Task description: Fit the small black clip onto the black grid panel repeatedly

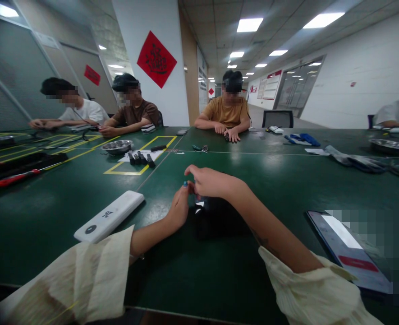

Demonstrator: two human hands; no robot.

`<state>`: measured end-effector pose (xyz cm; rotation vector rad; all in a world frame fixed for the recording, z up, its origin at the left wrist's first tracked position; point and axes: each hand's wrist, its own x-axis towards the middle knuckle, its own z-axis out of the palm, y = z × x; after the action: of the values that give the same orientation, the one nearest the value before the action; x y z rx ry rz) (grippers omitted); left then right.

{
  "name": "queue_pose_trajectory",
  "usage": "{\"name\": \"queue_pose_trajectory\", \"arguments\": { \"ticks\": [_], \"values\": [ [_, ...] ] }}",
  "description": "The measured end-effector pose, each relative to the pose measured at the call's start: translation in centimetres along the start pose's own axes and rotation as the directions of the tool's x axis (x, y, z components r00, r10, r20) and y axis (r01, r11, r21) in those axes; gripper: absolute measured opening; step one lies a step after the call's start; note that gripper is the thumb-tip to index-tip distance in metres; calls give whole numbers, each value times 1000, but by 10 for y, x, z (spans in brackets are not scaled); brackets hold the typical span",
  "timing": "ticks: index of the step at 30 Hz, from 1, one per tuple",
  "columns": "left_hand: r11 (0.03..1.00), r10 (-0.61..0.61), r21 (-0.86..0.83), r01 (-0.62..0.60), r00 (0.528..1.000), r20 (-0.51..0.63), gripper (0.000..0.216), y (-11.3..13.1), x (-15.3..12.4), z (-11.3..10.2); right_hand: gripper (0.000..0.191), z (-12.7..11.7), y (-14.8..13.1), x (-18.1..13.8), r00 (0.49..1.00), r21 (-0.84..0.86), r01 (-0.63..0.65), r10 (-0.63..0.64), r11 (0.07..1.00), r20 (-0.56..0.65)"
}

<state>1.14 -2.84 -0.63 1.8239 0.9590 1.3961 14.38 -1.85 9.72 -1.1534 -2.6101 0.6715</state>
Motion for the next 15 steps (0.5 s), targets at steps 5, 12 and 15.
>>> {"name": "queue_pose_trajectory", "arguments": {
  "ticks": [5,12,15],
  "values": [
    [995,-104,4,104,995,-11,44,-9,4,0,42,5,-3,0,998,-43,67,-68,997,-4],
    [992,-124,3,124,992,-14,41,-12,5,0,44,6,-6,-1,998,-82,70,-70,994,6],
    [994,-109,23,110,994,-30,35,-14,6,0,44,6,-4,0,997,-99,71,-72,993,0]
  ]
}}
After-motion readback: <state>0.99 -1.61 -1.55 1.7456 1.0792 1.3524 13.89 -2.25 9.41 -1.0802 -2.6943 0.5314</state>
